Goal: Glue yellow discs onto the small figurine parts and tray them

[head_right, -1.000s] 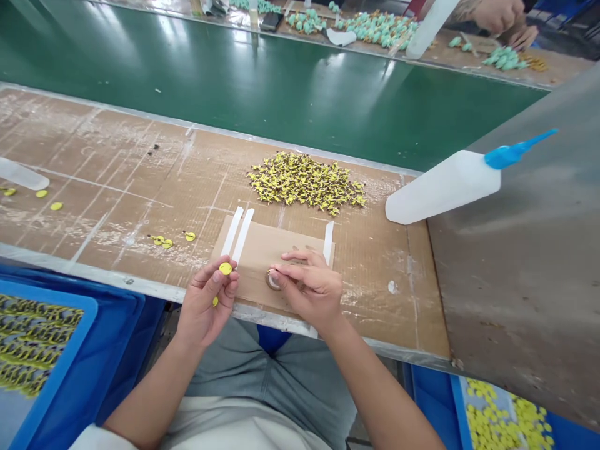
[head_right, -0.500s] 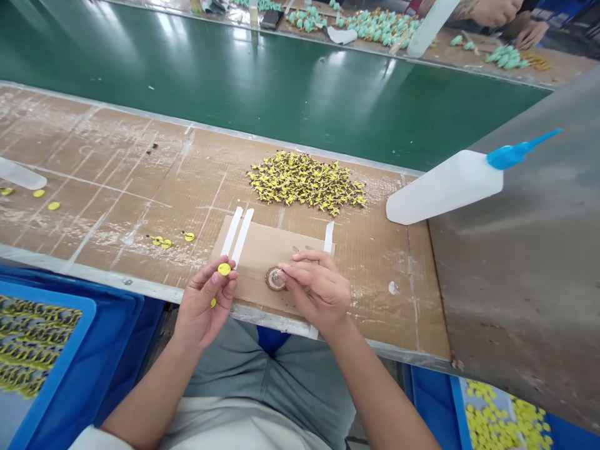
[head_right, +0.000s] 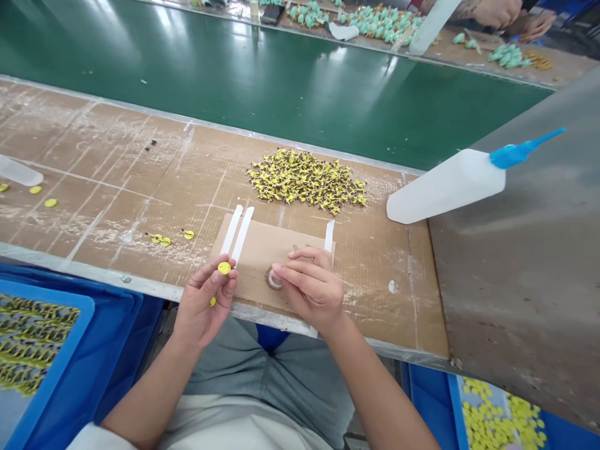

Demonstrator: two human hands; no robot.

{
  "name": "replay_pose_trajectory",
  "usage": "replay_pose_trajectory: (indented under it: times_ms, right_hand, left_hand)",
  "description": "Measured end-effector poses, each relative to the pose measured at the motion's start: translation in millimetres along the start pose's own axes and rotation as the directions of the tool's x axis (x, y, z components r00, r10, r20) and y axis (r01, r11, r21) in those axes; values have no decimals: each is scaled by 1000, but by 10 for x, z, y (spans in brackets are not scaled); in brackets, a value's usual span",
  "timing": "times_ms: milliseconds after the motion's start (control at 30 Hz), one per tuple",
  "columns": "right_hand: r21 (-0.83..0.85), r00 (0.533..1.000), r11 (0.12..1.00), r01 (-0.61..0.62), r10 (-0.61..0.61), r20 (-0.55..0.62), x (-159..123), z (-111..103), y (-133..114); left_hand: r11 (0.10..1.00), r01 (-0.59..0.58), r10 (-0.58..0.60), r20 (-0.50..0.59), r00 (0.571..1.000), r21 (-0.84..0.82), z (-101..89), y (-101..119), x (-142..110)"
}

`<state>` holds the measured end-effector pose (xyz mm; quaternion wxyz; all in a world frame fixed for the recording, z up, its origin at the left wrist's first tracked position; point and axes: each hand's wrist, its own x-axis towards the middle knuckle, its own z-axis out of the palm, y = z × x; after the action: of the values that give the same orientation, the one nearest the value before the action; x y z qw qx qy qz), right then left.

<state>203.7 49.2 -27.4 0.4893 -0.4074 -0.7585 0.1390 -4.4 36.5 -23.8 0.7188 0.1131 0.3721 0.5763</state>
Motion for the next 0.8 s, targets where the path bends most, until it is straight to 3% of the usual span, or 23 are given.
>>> replay_pose_trajectory:
  times_ms: [233, 367, 433, 533, 600, 700, 800]
  right_hand:
    - [-2, 1000, 1000, -18, 18, -11, 4, 13, 7]
    - [117, 977, 983, -140, 157, -147, -9, 20, -46]
    - [258, 922, 930, -261, 319, -219, -3, 31, -121]
    - [464, 775, 785, -409, 568, -277, 27, 60, -298]
    - [558, 698, 695, -454, 666, -263, 54, 89, -442]
    - [644, 654, 597, -478, 732, -194, 86, 144, -643]
    - [684, 654, 557, -471, 741, -153, 103, 202, -778]
  left_hand:
    - [1000, 10, -10, -3, 1000, -6, 3, 9, -3]
    - [1000, 23, -23, -19, 1000, -6, 0, 28, -18]
    - [999, 30, -31, -29, 999, -12, 10, 32, -41]
    - [999, 50, -50, -29, 998, -20, 56, 16, -96]
    - [998, 68, -68, -16, 998, -14, 104, -13, -142]
    - [997, 81, -81, 22, 996, 8, 184, -68, -209]
    - [996, 82, -83, 62, 995, 27, 248, -115, -259]
